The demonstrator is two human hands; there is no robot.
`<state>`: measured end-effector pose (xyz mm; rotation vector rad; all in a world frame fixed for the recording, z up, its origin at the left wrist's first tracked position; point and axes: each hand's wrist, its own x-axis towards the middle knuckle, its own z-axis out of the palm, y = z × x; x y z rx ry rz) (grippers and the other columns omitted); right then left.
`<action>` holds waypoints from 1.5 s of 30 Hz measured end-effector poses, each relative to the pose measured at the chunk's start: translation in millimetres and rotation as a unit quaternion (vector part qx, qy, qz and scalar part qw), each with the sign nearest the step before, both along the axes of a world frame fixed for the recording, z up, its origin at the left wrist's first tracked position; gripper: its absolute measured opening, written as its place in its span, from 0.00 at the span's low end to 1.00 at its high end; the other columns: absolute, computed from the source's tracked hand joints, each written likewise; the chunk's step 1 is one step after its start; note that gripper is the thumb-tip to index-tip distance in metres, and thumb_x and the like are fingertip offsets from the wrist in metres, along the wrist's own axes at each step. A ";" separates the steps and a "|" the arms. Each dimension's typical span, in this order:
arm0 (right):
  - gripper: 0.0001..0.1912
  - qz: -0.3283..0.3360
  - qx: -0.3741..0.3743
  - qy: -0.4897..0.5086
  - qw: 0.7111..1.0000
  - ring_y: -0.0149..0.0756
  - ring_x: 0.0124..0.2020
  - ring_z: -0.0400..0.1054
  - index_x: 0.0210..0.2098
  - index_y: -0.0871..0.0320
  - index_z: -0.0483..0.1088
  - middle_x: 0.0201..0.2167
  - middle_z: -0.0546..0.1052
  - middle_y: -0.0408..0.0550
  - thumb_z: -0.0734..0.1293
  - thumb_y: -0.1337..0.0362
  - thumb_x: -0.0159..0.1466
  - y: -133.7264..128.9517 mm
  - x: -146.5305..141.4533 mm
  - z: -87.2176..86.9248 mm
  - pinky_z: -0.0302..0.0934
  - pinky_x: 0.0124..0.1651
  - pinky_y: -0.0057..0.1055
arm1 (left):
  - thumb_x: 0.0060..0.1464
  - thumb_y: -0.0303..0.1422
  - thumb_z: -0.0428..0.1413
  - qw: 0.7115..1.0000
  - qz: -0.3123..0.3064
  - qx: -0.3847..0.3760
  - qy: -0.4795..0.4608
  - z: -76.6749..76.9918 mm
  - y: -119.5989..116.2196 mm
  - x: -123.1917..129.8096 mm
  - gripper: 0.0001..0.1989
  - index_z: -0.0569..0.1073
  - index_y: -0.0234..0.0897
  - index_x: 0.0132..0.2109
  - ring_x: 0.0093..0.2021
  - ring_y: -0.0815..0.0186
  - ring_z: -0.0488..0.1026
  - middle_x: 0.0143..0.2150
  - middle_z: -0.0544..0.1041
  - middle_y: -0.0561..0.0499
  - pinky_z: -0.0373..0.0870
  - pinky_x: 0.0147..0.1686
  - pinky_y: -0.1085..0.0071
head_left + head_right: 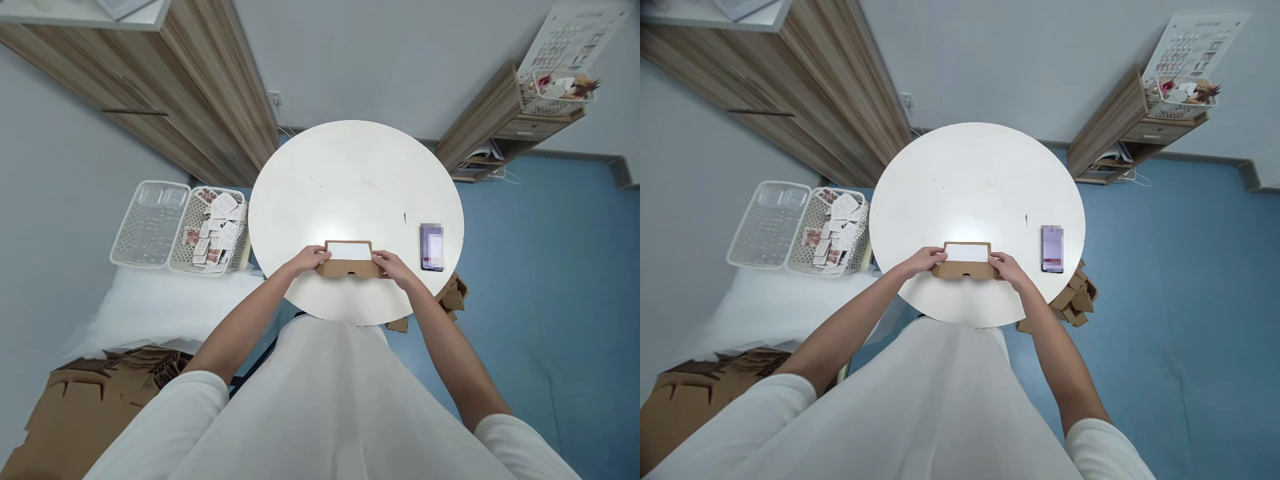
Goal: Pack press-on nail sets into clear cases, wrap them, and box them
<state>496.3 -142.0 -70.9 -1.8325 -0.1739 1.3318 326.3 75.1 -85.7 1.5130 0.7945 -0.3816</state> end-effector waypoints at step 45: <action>0.34 0.095 0.041 -0.343 0.934 0.44 0.51 0.59 0.57 0.52 0.54 0.48 0.65 0.51 0.64 0.50 0.54 -32.6 -58.5 -20.2 0.51 0.54 0.44 | 0.45 0.39 0.56 0.939 -0.052 0.305 -0.152 -6.3 -57.8 -50.8 0.37 0.52 0.41 0.61 0.48 0.58 0.65 0.48 0.67 0.45 0.60 0.50 0.62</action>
